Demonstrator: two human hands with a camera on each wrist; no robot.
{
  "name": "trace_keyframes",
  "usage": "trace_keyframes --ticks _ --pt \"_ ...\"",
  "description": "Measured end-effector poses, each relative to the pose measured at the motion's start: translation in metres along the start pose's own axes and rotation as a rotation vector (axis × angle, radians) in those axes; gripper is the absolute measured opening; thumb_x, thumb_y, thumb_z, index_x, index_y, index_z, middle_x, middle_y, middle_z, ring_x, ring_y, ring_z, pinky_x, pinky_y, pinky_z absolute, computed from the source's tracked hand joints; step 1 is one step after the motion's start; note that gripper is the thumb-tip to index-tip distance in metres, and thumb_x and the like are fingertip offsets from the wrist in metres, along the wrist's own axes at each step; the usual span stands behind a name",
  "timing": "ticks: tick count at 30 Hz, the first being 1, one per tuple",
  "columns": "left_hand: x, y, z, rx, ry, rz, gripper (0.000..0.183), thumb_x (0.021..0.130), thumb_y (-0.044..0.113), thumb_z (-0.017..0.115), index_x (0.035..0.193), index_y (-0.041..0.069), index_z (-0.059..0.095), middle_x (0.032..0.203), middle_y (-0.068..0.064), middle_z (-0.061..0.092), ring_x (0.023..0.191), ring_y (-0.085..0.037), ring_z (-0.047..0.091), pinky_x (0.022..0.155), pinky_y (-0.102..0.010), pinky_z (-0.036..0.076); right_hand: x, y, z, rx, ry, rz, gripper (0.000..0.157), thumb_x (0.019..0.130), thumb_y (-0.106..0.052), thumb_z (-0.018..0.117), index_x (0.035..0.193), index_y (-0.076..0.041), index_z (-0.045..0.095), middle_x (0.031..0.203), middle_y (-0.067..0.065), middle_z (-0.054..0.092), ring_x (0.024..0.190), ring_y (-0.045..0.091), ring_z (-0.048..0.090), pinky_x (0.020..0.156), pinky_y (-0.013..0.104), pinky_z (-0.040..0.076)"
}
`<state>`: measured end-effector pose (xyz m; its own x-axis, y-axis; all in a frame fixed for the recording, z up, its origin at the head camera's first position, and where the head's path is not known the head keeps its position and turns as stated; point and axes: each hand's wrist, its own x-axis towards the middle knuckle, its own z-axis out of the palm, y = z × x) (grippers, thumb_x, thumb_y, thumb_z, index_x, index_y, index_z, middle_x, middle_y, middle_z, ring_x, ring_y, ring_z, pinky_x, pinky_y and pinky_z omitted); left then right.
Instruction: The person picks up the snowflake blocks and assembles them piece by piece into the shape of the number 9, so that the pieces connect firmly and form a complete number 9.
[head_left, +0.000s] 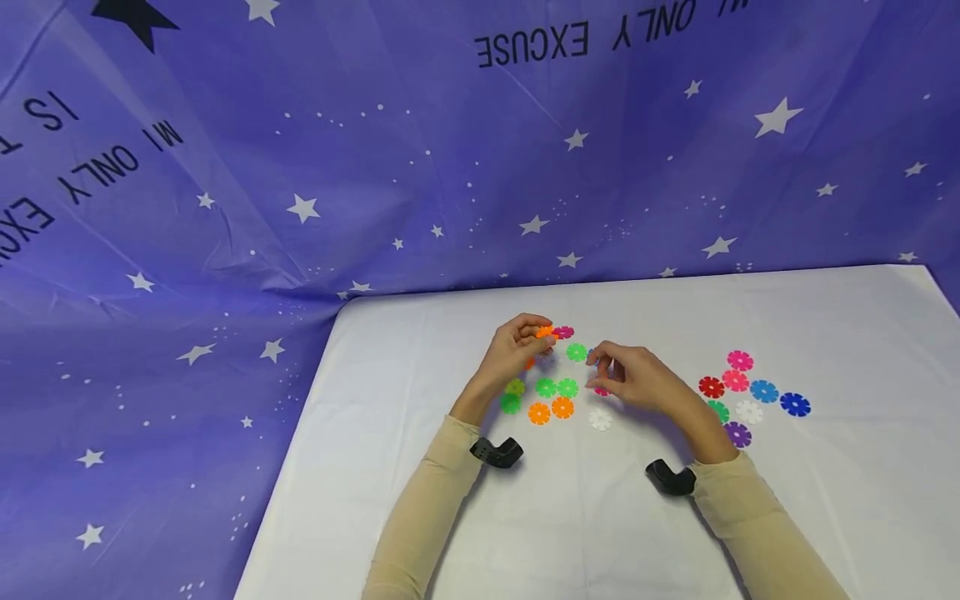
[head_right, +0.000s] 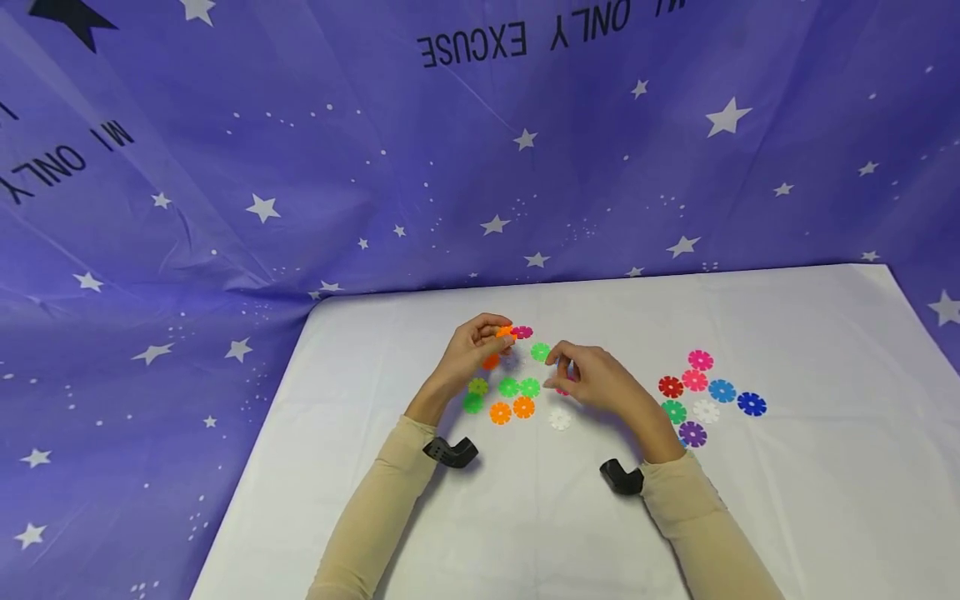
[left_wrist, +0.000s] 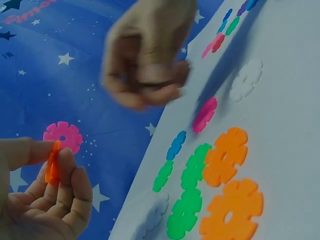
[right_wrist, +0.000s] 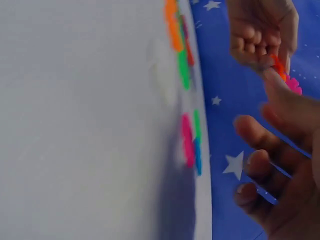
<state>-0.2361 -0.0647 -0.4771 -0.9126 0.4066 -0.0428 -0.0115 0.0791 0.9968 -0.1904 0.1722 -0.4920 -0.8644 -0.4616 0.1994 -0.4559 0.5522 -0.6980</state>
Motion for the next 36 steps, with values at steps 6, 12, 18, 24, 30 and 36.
trace_keyframes --ticks 6,12,18,24,30,36 --pt "0.001 0.000 -0.006 -0.018 -0.001 -0.013 0.035 0.095 0.008 0.063 0.126 -0.006 0.054 0.092 -0.014 0.066 0.100 -0.053 0.059 0.085 -0.032 0.056 -0.013 0.003 0.004 -0.055 -0.272 0.038 0.036 0.074 -0.034 0.085 0.097 -0.016 0.065 0.078 -0.007 0.053 0.073 0.008 0.048 0.066 0.023 0.042" --pt "0.003 -0.003 -0.007 -0.022 -0.024 -0.011 0.037 0.095 0.009 0.063 0.128 -0.007 0.053 0.090 -0.014 0.067 0.098 -0.052 0.059 0.082 -0.028 0.056 -0.014 -0.006 0.005 -0.147 -0.327 0.046 0.034 0.072 -0.032 0.087 0.094 -0.020 0.064 0.084 -0.006 0.049 0.077 0.009 0.044 0.068 0.025 0.039" --pt "0.003 -0.005 -0.006 0.003 -0.044 -0.021 0.035 0.096 0.008 0.062 0.128 -0.004 0.054 0.093 -0.019 0.067 0.092 -0.043 0.064 0.082 -0.029 0.056 -0.015 -0.006 0.006 -0.165 -0.324 0.061 0.029 0.075 -0.029 0.086 0.090 -0.021 0.063 0.084 -0.007 0.048 0.076 0.008 0.044 0.068 0.025 0.039" --pt "0.004 -0.008 -0.005 0.004 -0.080 -0.009 0.036 0.097 0.006 0.058 0.133 0.004 0.055 0.102 -0.034 0.060 0.093 -0.051 0.061 0.084 -0.036 0.057 -0.014 -0.001 0.004 -0.092 -0.218 0.096 0.029 0.078 -0.025 0.082 0.096 -0.016 0.061 0.084 -0.005 0.057 0.074 0.010 0.049 0.068 0.025 0.045" --pt "0.004 -0.008 -0.002 0.007 -0.087 -0.024 0.029 0.098 0.008 0.057 0.127 0.004 0.062 0.109 -0.035 0.059 0.097 -0.054 0.059 0.085 -0.039 0.057 -0.011 -0.003 -0.002 0.171 -0.012 0.163 0.030 0.085 -0.015 0.077 0.109 -0.006 0.061 0.076 0.003 0.058 0.061 0.010 0.048 0.055 0.023 0.043" --pt "0.002 -0.007 0.002 -0.025 -0.089 -0.035 0.024 0.097 0.011 0.061 0.118 0.001 0.063 0.110 -0.039 0.058 0.089 -0.042 0.064 0.085 -0.039 0.057 -0.007 -0.007 -0.004 0.527 0.151 0.231 0.034 0.092 -0.012 0.069 0.121 0.001 0.056 0.082 0.012 0.056 0.059 0.016 0.052 0.054 0.028 0.048"
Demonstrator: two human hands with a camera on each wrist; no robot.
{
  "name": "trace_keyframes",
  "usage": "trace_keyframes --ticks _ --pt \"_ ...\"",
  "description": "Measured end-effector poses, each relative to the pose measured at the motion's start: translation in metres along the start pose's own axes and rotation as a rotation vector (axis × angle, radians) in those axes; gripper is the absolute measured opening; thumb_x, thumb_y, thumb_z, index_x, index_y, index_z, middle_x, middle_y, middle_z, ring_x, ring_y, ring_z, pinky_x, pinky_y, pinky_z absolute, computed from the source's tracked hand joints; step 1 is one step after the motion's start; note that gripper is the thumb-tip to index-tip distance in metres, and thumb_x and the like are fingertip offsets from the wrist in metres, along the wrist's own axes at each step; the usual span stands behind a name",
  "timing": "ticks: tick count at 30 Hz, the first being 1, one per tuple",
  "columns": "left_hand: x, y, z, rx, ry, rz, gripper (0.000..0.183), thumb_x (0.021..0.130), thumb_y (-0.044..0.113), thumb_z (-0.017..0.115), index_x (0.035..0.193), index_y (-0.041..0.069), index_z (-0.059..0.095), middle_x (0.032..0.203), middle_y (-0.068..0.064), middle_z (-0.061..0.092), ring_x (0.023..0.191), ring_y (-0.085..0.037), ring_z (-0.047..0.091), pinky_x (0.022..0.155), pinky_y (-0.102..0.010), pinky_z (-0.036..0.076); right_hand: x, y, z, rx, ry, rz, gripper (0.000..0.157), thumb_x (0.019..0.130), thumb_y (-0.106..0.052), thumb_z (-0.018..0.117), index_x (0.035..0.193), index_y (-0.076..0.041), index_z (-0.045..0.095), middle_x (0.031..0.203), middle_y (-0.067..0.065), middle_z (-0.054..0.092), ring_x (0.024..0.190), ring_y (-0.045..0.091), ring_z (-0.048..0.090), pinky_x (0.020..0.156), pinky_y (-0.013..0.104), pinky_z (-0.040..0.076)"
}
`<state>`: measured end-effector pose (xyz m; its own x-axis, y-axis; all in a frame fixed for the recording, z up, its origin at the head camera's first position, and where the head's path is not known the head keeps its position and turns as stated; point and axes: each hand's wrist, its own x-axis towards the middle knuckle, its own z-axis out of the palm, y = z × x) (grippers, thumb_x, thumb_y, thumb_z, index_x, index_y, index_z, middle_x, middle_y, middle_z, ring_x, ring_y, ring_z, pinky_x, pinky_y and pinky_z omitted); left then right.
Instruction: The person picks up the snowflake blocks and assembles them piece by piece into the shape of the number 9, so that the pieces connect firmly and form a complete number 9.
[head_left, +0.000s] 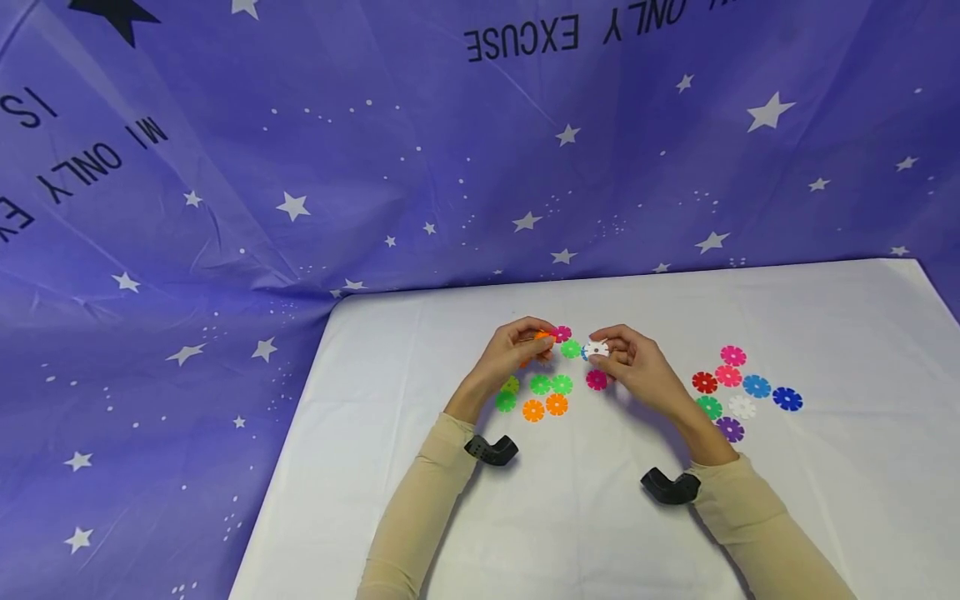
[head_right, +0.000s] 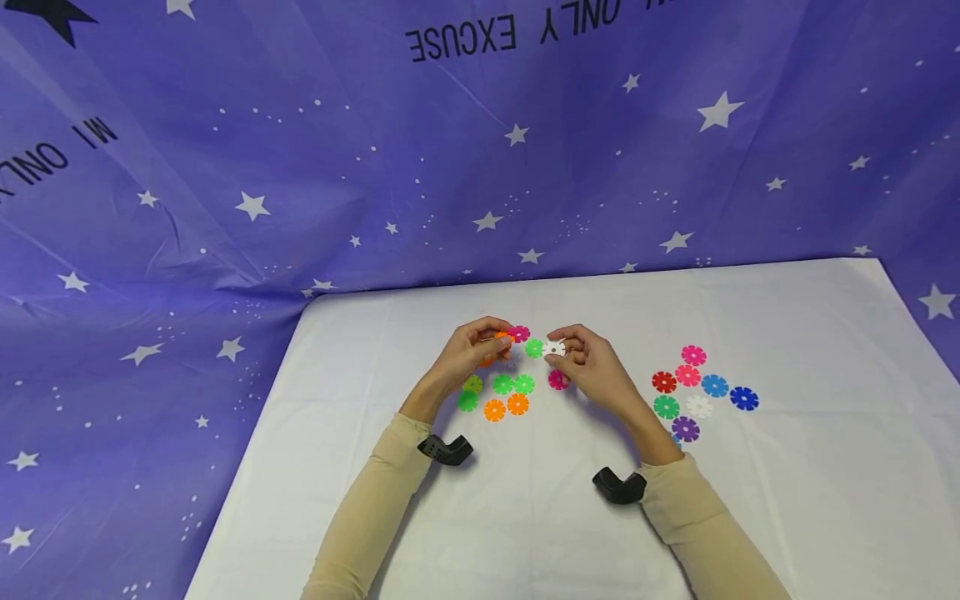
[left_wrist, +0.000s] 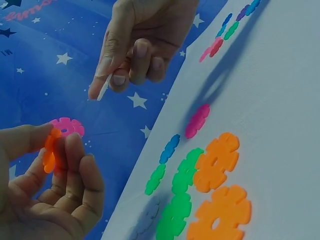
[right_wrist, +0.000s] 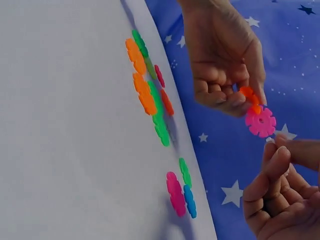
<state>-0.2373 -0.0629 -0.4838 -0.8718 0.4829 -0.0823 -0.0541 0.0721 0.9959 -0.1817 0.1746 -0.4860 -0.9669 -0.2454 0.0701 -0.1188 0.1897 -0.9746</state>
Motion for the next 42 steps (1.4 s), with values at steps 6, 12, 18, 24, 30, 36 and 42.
trace_keyframes --ticks 6,12,18,24,30,36,42 --pt "-0.001 -0.001 0.001 0.002 -0.043 0.029 0.021 0.097 0.012 0.061 0.114 -0.001 0.062 0.110 -0.040 0.056 0.081 -0.023 0.066 0.081 -0.031 0.057 0.001 0.001 0.005 0.081 0.042 -0.029 0.040 0.092 -0.009 0.067 0.126 0.008 0.054 0.084 0.011 0.056 0.063 0.020 0.054 0.058 0.026 0.049" --pt "0.000 -0.003 0.000 0.034 -0.098 0.035 0.021 0.098 0.015 0.060 0.113 0.000 0.063 0.113 -0.038 0.057 0.096 -0.048 0.061 0.085 -0.032 0.056 0.001 0.002 0.010 0.109 0.070 -0.040 0.040 0.093 -0.010 0.066 0.128 0.006 0.056 0.086 0.005 0.055 0.067 0.017 0.054 0.061 0.022 0.049" --pt "0.000 -0.004 -0.001 0.047 -0.098 0.040 0.021 0.098 0.016 0.060 0.113 0.000 0.063 0.112 -0.037 0.058 0.096 -0.049 0.061 0.084 -0.032 0.056 0.002 0.003 0.012 0.109 0.080 -0.037 0.041 0.093 -0.011 0.066 0.128 0.008 0.057 0.088 0.006 0.053 0.066 0.004 0.051 0.061 0.019 0.049" --pt "0.001 -0.007 0.001 0.099 -0.087 0.078 0.021 0.098 0.017 0.061 0.110 0.000 0.065 0.109 -0.034 0.060 0.095 -0.046 0.061 0.081 -0.035 0.057 0.005 0.006 0.014 0.084 0.084 -0.051 0.038 0.094 -0.011 0.066 0.127 0.007 0.059 0.088 0.009 0.051 0.065 0.004 0.047 0.058 0.016 0.045" --pt "0.003 -0.007 0.002 0.137 -0.050 0.114 0.023 0.098 0.021 0.061 0.109 0.003 0.067 0.106 -0.025 0.067 0.097 -0.043 0.065 0.083 -0.039 0.057 0.011 0.007 0.016 0.040 0.106 -0.017 0.039 0.093 -0.014 0.068 0.126 0.005 0.060 0.085 0.008 0.053 0.062 0.015 0.050 0.055 0.016 0.044" --pt "0.006 -0.007 0.003 0.167 -0.001 0.118 0.020 0.095 0.019 0.065 0.108 0.004 0.068 0.102 -0.019 0.071 0.094 -0.041 0.068 0.086 -0.042 0.056 0.019 0.005 0.019 0.054 0.120 0.014 0.041 0.093 -0.016 0.068 0.127 0.005 0.059 0.082 0.010 0.057 0.065 0.032 0.057 0.055 0.022 0.048" --pt "0.006 -0.010 0.003 0.167 0.006 0.115 0.019 0.094 0.014 0.066 0.107 0.001 0.069 0.103 -0.023 0.070 0.094 -0.042 0.068 0.086 -0.041 0.056 0.022 0.007 0.021 0.079 0.108 0.048 0.041 0.094 -0.013 0.066 0.129 0.004 0.058 0.087 0.018 0.057 0.069 0.034 0.062 0.057 0.024 0.051"
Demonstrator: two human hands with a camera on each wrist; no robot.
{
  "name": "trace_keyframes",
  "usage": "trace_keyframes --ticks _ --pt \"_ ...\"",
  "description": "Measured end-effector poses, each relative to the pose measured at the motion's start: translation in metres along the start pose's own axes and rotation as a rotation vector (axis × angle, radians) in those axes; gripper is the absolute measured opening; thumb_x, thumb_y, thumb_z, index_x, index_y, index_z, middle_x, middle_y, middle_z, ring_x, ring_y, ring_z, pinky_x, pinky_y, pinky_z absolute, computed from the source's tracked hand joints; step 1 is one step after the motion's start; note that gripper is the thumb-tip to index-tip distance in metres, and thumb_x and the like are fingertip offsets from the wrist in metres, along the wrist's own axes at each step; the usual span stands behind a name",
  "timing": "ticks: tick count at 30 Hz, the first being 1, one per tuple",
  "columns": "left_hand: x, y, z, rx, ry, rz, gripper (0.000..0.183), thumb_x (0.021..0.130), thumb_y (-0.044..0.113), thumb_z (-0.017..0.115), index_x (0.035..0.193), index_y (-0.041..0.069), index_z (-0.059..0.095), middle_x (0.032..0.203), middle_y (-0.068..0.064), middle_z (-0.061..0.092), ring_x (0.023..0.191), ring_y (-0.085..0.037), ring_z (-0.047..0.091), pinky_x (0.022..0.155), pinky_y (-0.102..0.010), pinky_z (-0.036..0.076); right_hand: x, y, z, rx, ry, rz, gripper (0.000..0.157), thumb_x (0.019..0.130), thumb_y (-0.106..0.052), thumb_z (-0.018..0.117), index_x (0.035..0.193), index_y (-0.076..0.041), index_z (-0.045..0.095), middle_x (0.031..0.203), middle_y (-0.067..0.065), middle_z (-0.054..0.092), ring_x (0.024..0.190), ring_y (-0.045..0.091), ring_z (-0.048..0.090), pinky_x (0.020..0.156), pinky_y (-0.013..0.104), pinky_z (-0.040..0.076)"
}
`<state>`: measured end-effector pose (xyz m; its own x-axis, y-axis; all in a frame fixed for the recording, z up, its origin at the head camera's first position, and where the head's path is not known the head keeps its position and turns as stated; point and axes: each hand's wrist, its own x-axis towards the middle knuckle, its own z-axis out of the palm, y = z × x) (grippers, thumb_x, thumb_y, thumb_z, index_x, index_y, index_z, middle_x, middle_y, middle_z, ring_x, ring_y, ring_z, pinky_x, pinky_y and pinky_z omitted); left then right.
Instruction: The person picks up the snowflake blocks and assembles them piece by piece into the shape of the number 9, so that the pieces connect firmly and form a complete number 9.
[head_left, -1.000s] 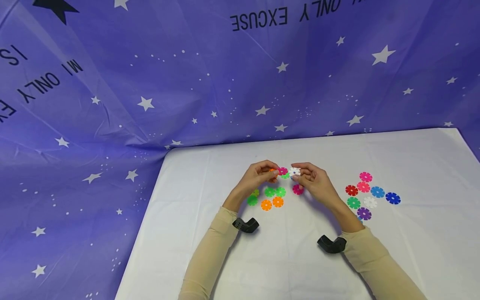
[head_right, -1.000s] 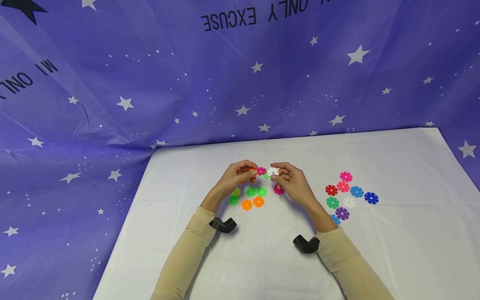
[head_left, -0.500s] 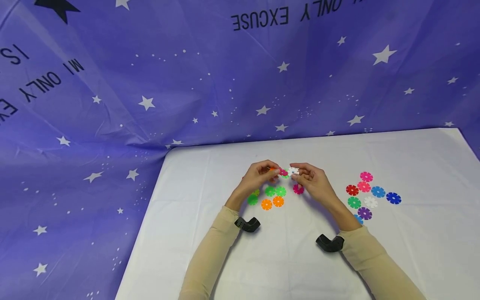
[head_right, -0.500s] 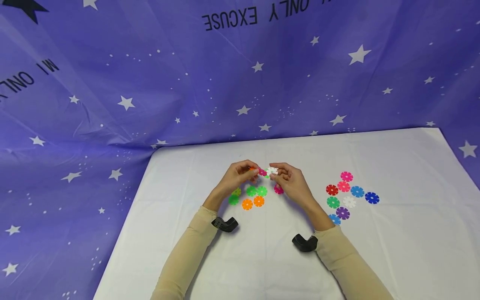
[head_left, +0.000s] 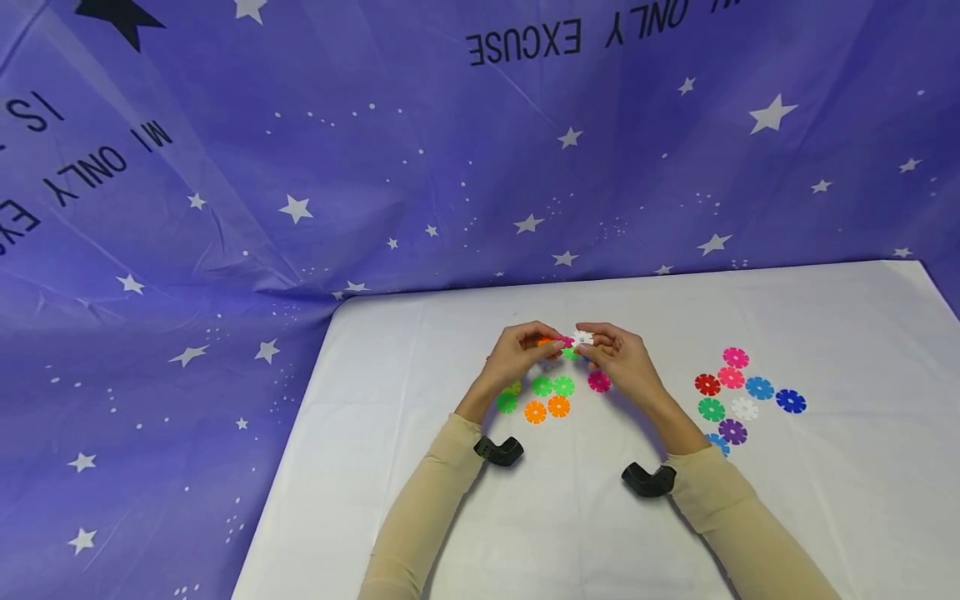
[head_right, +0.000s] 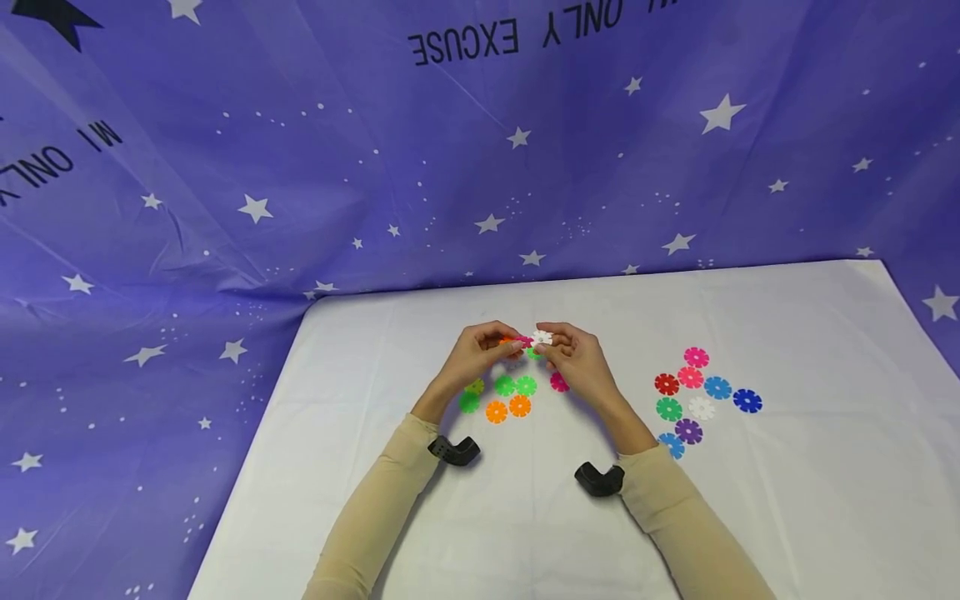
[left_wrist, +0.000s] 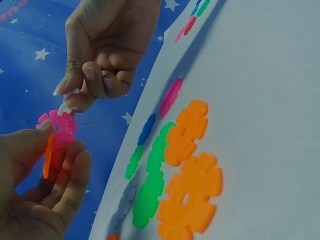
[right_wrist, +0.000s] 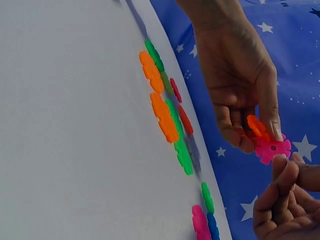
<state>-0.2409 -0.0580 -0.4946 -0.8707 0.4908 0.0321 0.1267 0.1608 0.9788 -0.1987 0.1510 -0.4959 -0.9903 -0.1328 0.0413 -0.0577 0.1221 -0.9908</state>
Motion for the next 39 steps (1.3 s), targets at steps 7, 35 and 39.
trace_keyframes --ticks 7,35,39 --pt "-0.002 0.003 0.002 -0.064 -0.004 0.017 0.018 0.095 0.007 0.063 0.104 -0.007 0.066 0.104 -0.026 0.068 0.099 -0.051 0.064 0.089 -0.050 0.054 -0.002 0.000 0.001 -0.004 0.016 -0.010 0.039 0.093 -0.011 0.067 0.128 0.005 0.059 0.094 0.030 0.061 0.071 0.037 0.064 0.059 0.025 0.054" --pt "0.003 -0.002 -0.006 -0.008 0.073 0.002 0.014 0.094 0.006 0.064 0.098 -0.007 0.060 0.123 -0.022 0.064 0.099 -0.040 0.068 0.082 -0.033 0.057 0.002 0.012 -0.032 -0.435 -0.185 -0.073 0.028 0.087 -0.016 0.075 0.110 -0.002 0.066 0.083 0.006 0.059 0.068 0.018 0.051 0.060 0.022 0.043" --pt "0.004 -0.004 -0.007 0.033 0.112 -0.026 0.014 0.092 0.008 0.066 0.097 -0.003 0.060 0.124 -0.017 0.065 0.097 -0.025 0.069 0.072 -0.035 0.054 -0.002 0.016 -0.035 -0.589 -0.305 -0.125 0.027 0.080 -0.015 0.081 0.100 -0.005 0.067 0.080 0.002 0.054 0.072 0.014 0.046 0.064 0.024 0.040"
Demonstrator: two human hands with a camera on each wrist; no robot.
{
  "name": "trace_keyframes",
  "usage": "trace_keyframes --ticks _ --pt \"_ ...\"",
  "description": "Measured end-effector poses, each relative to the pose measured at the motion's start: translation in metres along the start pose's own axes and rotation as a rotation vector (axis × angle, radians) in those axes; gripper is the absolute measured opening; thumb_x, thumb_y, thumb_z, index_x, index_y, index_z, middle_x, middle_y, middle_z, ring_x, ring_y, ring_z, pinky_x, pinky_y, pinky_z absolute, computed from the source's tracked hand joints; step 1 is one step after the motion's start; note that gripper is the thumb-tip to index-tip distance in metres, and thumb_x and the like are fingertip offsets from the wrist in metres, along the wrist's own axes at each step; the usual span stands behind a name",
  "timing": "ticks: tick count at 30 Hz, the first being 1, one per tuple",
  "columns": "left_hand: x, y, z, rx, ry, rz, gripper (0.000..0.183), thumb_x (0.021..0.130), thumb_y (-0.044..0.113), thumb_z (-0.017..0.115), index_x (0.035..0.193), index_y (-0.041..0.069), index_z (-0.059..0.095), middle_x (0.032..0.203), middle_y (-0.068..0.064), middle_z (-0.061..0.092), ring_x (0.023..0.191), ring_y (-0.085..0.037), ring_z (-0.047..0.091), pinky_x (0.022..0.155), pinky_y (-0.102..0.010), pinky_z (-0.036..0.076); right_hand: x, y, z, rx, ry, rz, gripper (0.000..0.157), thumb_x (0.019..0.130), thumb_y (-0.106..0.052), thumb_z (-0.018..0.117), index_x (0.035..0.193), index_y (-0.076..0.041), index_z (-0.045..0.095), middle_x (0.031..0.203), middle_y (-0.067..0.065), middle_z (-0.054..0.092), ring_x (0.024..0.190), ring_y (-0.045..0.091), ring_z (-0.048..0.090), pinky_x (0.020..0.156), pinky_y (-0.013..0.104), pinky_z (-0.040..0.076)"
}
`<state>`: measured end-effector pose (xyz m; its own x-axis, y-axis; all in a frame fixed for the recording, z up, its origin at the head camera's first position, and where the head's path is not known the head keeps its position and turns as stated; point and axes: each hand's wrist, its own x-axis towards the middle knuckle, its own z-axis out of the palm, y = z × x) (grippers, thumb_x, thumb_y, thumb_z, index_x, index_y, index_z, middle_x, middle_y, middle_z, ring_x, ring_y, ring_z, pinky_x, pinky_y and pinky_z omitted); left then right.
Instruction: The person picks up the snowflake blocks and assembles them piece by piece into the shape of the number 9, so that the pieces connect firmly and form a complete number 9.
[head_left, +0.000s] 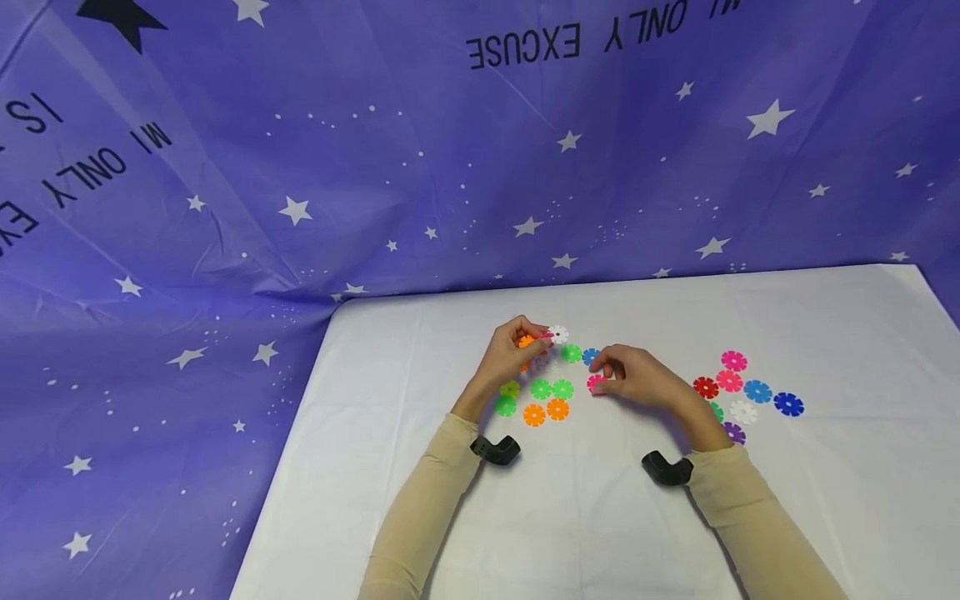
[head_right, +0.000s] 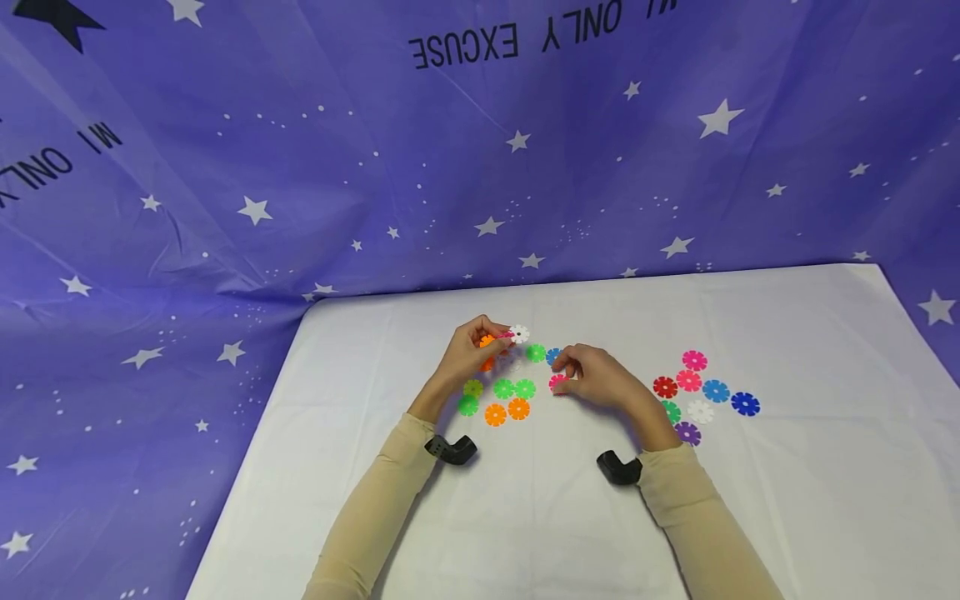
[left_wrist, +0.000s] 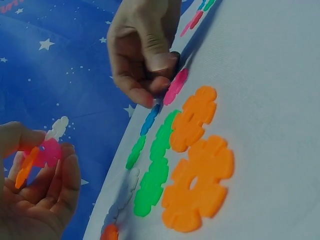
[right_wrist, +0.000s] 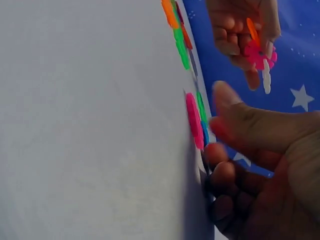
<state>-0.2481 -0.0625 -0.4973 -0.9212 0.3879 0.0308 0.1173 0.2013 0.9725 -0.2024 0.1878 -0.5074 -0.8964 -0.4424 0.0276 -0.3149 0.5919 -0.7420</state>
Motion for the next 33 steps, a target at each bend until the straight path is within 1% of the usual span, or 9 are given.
trace_keyframes --ticks 4,8,10,14,17,21,23,28,33 --pt "0.000 -0.001 0.000 0.018 0.028 -0.006 0.015 0.091 0.011 0.069 0.094 0.001 0.058 0.121 -0.014 0.067 0.093 -0.019 0.069 0.062 -0.028 0.051 -0.002 -0.002 0.004 -0.115 -0.034 -0.036 0.029 0.076 -0.016 0.084 0.096 -0.008 0.066 0.081 0.002 0.052 0.075 0.013 0.046 0.067 0.026 0.040" --pt "0.000 -0.002 0.000 0.001 0.041 -0.022 0.018 0.091 0.011 0.069 0.097 0.001 0.056 0.114 -0.014 0.068 0.091 -0.022 0.070 0.060 -0.025 0.050 -0.002 -0.004 0.007 -0.170 -0.030 -0.035 0.027 0.076 -0.013 0.084 0.092 -0.009 0.063 0.081 0.002 0.049 0.075 0.014 0.045 0.067 0.027 0.039" --pt "0.000 -0.002 0.001 -0.012 0.028 -0.021 0.022 0.092 0.009 0.068 0.107 -0.001 0.056 0.111 -0.017 0.068 0.091 -0.027 0.069 0.064 -0.029 0.053 -0.001 -0.005 0.007 -0.177 -0.018 -0.018 0.028 0.076 -0.014 0.085 0.091 -0.009 0.062 0.080 0.002 0.050 0.074 0.014 0.045 0.067 0.028 0.039" --pt "0.001 -0.001 0.001 0.011 -0.014 0.003 0.040 0.094 0.006 0.064 0.133 0.003 0.054 0.110 -0.020 0.064 0.091 -0.034 0.066 0.073 -0.048 0.054 0.000 -0.006 0.004 -0.173 0.003 0.053 0.031 0.078 -0.017 0.083 0.094 -0.008 0.058 0.076 0.001 0.052 0.068 0.014 0.046 0.062 0.029 0.039" --pt "0.002 -0.001 0.001 0.062 -0.022 0.012 0.046 0.095 0.007 0.062 0.140 0.008 0.053 0.113 -0.019 0.060 0.091 -0.032 0.064 0.077 -0.049 0.054 0.001 -0.005 0.003 -0.145 0.011 0.080 0.029 0.082 -0.016 0.080 0.097 -0.007 0.057 0.073 0.001 0.054 0.065 0.014 0.046 0.061 0.029 0.040" --pt "0.005 -0.002 0.001 0.115 0.001 0.007 0.044 0.096 0.012 0.063 0.139 0.012 0.056 0.116 -0.014 0.061 0.093 -0.023 0.059 0.079 -0.030 0.051 0.003 -0.004 0.001 -0.071 0.063 0.065 0.020 0.089 -0.009 0.071 0.103 -0.004 0.058 0.078 0.004 0.059 0.066 0.014 0.049 0.063 0.028 0.044" --pt "0.007 -0.003 0.001 0.128 0.014 0.009 0.044 0.095 0.013 0.065 0.138 0.012 0.057 0.119 -0.011 0.062 0.098 -0.019 0.058 0.083 -0.024 0.048 0.006 -0.004 0.001 -0.014 0.106 0.060 0.017 0.092 -0.006 0.067 0.106 -0.002 0.058 0.082 0.006 0.061 0.064 0.015 0.052 0.061 0.027 0.046" --pt "0.012 -0.001 0.003 0.138 0.010 0.016 0.046 0.092 0.013 0.069 0.137 0.012 0.058 0.128 -0.007 0.063 0.112 -0.019 0.058 0.100 -0.030 0.048 0.014 -0.013 0.000 0.103 0.222 0.051 0.021 0.094 0.005 0.055 0.115 0.001 0.059 0.087 0.013 0.061 0.061 0.018 0.059 0.055 0.024 0.049" --pt "0.015 0.001 0.007 0.189 -0.005 0.028 0.046 0.092 0.015 0.070 0.136 0.011 0.059 0.127 -0.007 0.065 0.111 -0.021 0.061 0.099 -0.033 0.049 0.022 -0.026 0.002 0.203 0.331 0.056 0.031 0.093 0.006 0.055 0.123 0.001 0.057 0.093 0.015 0.060 0.071 0.027 0.066 0.058 0.023 0.055"
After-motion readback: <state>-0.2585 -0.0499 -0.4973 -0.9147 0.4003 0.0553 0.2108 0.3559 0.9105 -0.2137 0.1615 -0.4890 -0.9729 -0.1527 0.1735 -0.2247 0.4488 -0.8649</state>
